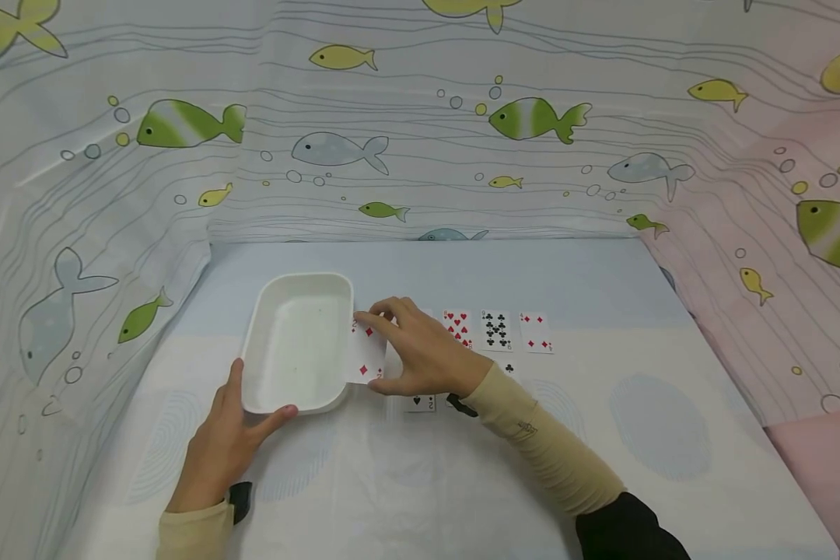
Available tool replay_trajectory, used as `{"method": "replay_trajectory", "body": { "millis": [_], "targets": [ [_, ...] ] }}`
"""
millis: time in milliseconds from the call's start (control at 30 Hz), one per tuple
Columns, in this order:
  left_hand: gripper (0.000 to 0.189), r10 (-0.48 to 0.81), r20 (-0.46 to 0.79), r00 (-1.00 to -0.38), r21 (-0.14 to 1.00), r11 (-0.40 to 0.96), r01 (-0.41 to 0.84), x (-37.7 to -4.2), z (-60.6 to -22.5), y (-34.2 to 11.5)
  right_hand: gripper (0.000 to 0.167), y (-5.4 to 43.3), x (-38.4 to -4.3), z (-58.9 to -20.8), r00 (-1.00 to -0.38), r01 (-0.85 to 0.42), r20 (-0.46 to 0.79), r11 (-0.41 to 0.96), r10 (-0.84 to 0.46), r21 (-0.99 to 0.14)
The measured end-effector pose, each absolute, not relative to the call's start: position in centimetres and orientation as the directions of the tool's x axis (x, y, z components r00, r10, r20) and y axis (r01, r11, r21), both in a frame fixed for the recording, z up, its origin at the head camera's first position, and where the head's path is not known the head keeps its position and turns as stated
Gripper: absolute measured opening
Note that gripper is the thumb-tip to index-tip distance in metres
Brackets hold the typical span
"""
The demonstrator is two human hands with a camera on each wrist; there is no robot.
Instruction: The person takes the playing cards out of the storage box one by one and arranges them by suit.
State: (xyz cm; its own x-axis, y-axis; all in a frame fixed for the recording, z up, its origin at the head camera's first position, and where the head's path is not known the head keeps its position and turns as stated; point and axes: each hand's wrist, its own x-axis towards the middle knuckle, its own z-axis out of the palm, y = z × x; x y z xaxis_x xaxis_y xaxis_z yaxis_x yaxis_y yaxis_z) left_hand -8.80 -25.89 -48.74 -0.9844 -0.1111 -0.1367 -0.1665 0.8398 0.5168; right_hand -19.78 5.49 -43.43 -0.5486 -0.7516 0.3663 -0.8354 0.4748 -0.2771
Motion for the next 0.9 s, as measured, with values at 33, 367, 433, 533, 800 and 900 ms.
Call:
{"method": "replay_trajectory", "body": {
  "millis": [33,367,433,533,800,900],
  "targets": [
    [0.126,-0.111,-0.138,-0.984,0.518,0.839,-0.168,-8.8,-48.7,-25.9,0.084,5.9,-19.7,-43.6,-0.557,-0.83,0.357,0.483,-0.75,-0.28],
    [0.126,-0.109,-0.155,-0.982,0.525,0.833,-0.175,-8.8,-48.6,-25.9,0.086,10.6,-19.7,-45.3,-0.609,-0.791,0.287,0.541,-0.739,-0.286],
    [0.126,-0.107,-0.162,-0.981,0.526,0.832,-0.177,-8.8,-48.6,-25.9,0.086,11.9,-19.6,-45.5,-0.611,-0.79,0.287,0.545,-0.737,-0.282],
    [0.127,-0.11,-0.17,-0.979,0.521,0.833,-0.184,-8.8,-48.5,-25.9,0.085,13.7,-19.2,-45.5,-0.617,-0.786,0.287,0.549,-0.733,-0.285],
    [0.127,-0.113,-0.175,-0.978,0.525,0.83,-0.19,-8.8,-48.4,-26.0,0.086,18.5,-18.7,-45.6,-0.69,-0.72,0.232,0.62,-0.686,-0.311],
    [0.127,-0.114,-0.184,-0.976,0.52,0.832,-0.195,-8.8,-48.5,-26.0,0.087,20.1,-18.6,-45.9,-0.726,-0.683,0.195,0.655,-0.659,-0.323]
  ]
}}
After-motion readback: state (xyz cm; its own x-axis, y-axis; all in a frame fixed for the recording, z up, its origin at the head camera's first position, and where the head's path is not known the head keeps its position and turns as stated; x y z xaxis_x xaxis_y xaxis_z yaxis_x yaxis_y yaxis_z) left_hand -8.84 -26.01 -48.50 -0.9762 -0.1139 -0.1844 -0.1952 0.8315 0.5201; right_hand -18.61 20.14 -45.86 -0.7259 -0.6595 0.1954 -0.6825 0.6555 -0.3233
